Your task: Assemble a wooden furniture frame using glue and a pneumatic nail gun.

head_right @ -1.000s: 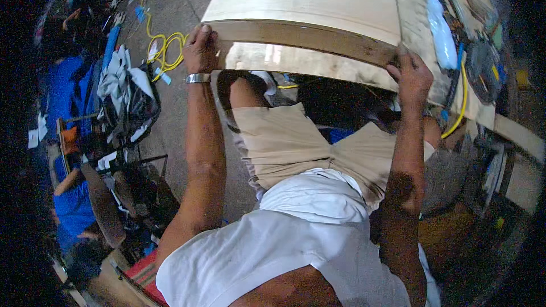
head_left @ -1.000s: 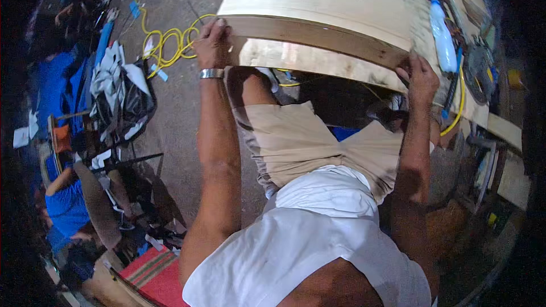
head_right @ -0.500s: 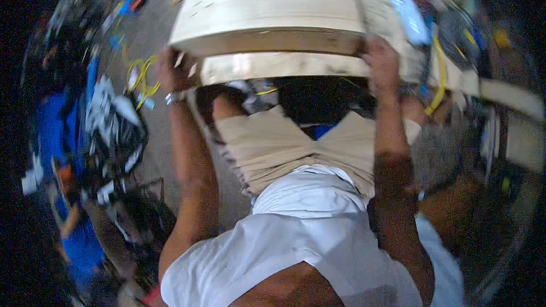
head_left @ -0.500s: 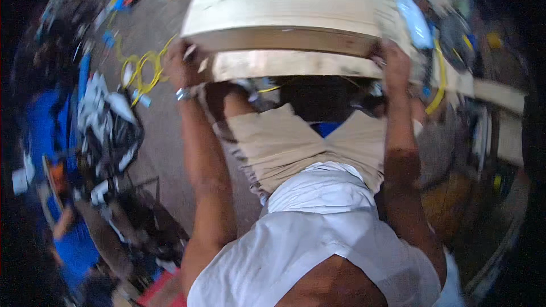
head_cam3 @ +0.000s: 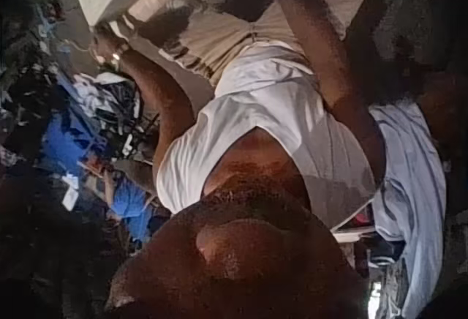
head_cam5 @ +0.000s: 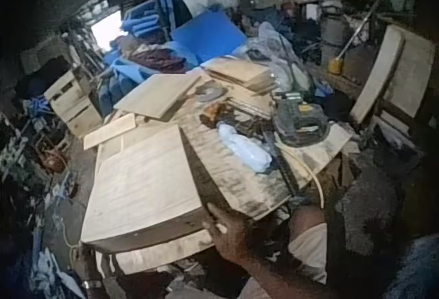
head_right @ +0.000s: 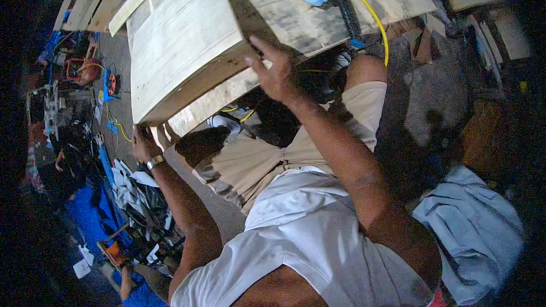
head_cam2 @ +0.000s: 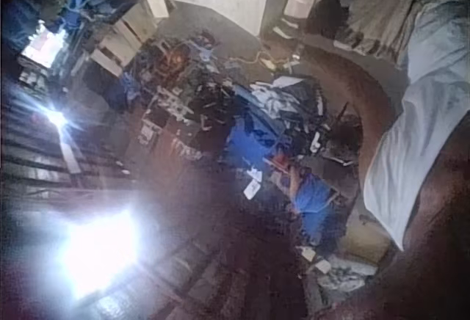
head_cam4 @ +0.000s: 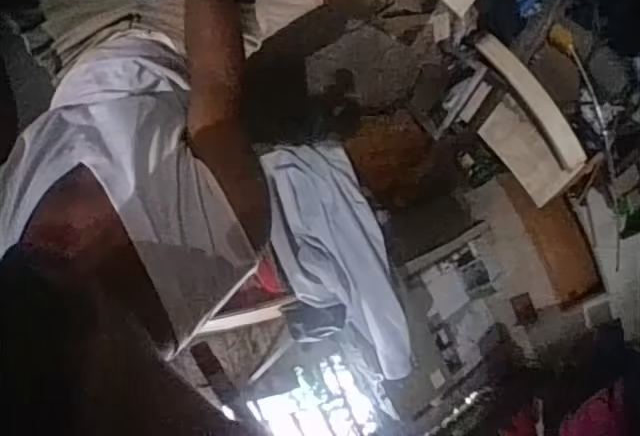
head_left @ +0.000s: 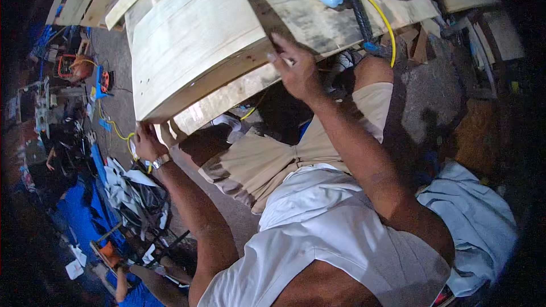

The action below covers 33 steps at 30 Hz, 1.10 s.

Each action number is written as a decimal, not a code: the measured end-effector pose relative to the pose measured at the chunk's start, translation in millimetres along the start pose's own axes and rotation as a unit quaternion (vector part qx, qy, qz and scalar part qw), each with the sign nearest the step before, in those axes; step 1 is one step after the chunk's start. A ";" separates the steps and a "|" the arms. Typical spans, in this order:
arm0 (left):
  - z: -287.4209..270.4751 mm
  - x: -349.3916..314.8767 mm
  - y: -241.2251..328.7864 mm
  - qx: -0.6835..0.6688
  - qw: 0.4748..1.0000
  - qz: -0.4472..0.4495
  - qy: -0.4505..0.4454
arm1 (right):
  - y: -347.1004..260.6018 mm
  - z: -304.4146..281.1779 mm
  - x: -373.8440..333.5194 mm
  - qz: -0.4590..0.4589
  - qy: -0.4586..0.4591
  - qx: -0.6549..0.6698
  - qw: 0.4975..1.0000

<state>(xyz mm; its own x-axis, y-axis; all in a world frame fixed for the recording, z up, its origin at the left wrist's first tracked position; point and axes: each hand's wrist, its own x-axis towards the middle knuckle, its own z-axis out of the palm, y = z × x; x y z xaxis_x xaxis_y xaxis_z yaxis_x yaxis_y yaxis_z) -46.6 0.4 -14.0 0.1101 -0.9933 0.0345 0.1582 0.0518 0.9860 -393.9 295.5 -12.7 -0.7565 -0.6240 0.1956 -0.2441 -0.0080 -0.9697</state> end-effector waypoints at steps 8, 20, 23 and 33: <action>9.9 -5.2 21.0 0.124 0.991 -0.046 0.025 | -5.3 -10.2 -3.4 -0.052 -0.035 0.003 0.998; -3.6 3.0 14.5 0.009 0.998 -0.049 -0.029 | -15.2 1.6 6.1 -0.016 0.001 0.015 1.000; -4.0 1.7 18.2 0.143 0.986 0.038 -0.075 | -23.2 7.4 20.7 0.002 0.062 -0.028 0.998; -10.5 26.8 -3.7 0.028 0.994 -0.105 0.012 | -18.9 15.9 33.3 0.102 0.087 -0.019 0.991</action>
<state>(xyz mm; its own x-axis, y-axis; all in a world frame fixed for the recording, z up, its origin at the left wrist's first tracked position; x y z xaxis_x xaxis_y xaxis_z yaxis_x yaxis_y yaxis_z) -33.9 -25.3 -18.4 0.1041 -0.9787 -0.1769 0.1260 -0.1634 0.9785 -404.9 262.4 9.9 -0.8850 -0.4651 0.0215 -0.0957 0.1366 -0.9860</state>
